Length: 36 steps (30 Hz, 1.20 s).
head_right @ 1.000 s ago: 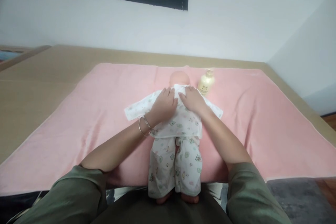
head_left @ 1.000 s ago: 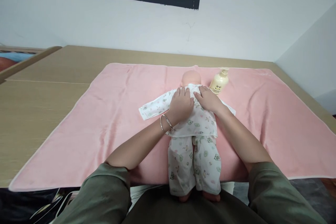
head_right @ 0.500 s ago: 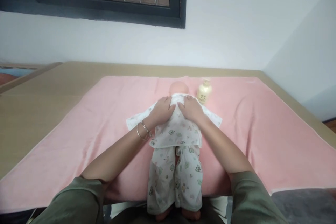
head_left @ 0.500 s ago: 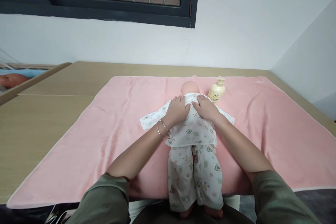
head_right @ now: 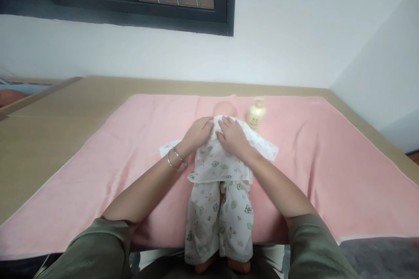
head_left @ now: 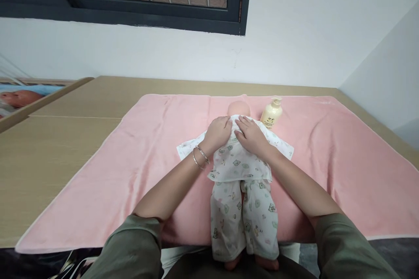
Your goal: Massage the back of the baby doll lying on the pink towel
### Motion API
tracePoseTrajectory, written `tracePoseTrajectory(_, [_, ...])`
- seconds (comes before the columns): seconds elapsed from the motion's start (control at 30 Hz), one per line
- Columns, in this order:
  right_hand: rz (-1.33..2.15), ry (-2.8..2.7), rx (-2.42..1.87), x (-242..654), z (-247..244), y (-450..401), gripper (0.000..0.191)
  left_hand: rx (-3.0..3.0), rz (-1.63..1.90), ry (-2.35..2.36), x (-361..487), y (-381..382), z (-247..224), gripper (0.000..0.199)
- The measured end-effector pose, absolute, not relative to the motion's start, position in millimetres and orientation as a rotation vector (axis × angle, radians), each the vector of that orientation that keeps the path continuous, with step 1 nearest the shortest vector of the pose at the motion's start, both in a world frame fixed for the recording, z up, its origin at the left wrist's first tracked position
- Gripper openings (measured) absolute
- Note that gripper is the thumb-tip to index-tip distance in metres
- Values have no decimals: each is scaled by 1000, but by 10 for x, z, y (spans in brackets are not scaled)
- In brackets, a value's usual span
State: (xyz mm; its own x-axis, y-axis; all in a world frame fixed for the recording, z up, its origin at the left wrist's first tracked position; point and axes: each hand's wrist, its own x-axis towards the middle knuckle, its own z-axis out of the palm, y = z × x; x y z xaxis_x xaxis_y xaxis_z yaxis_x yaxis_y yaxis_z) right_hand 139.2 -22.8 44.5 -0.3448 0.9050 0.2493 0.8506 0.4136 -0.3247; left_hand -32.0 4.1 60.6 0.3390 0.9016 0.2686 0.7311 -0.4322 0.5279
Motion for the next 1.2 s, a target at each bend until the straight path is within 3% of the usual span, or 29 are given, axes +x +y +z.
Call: tracePoseTrajectory(1.2, [120, -2235, -1521, 1246, 332, -327, 55, 2287, 714, 1476, -170, -204, 690, 29])
